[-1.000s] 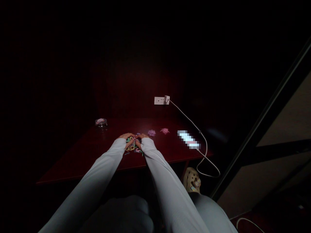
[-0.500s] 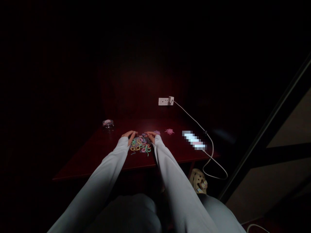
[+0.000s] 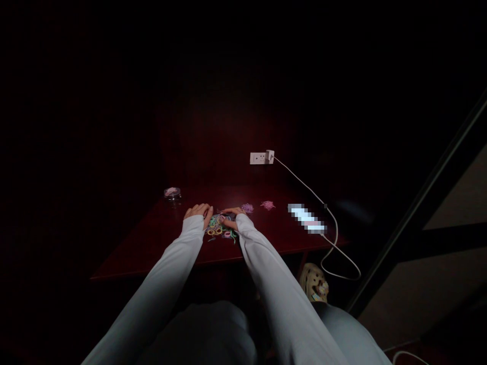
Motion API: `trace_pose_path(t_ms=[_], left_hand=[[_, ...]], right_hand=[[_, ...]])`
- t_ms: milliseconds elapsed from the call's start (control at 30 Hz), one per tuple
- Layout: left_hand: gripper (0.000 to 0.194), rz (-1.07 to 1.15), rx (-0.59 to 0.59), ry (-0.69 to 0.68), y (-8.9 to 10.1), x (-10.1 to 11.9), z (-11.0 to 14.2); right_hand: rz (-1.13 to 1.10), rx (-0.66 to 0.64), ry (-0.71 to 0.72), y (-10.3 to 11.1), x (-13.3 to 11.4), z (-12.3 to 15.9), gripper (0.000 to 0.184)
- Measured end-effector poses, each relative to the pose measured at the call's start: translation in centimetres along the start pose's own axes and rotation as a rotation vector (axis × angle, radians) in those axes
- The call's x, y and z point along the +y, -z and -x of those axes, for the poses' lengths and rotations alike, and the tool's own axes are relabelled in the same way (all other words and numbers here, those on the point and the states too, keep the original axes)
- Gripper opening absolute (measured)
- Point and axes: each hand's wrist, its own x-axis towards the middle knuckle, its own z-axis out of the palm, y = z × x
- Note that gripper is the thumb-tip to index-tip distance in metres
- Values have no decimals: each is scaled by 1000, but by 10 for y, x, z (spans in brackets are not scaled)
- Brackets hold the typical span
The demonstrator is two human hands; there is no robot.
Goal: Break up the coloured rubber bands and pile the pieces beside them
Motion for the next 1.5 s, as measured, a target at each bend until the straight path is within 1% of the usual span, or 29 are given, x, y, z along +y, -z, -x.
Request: trace_pose_path(t_ms=[100, 200, 300, 367, 500, 667, 767, 900, 1000, 1067, 1133, 1233, 1300, 1400, 1500], left_hand=[[32, -10, -56, 4, -5, -1, 0], [38, -2, -79, 44, -8, -3, -1], [44, 42, -90, 68, -8, -6, -1], [45, 95, -101, 62, -8, -8, -1], [44, 245, -99, -12, -10, -11, -2], [46, 400, -82, -75, -15, -12, -5], [43, 425, -55, -81, -16, -15, -9], [39, 365, 8, -61, -11, -15, -7], [38, 263, 80, -5, -2, -10, -2], [40, 190, 122, 43, 3, -5, 1], [41, 122, 142, 86, 8, 0, 3], [43, 32, 128, 143, 12, 6, 3], [45, -20, 104, 183, 14, 8, 3], [46, -88, 59, 238, 16, 11, 2], [45, -140, 1, 286, 18, 16, 3]], right_hand=[[71, -87, 15, 1, -4, 4, 41], [90, -128, 11, 1, -3, 4, 36], [50, -98, -24, 0, 3, 2, 27], [14, -71, -62, -2, 9, 0, 24], [-93, -39, -136, -10, 18, -6, 22], [-204, -12, -152, -18, 20, -13, 26], [-216, 11, -137, -17, 18, -16, 28], [-171, 46, -77, -10, 12, -12, 31], [-114, 68, -11, -3, 2, -4, 29], [-19, 54, 70, 0, -8, 4, 33], [142, 1, 174, 2, -19, 12, 43], [332, -100, 284, 2, -33, 20, 55], [386, -130, 318, 1, -38, 22, 56], [422, -147, 319, -1, -37, 21, 55], [407, -206, 273, -4, -31, 19, 58]])
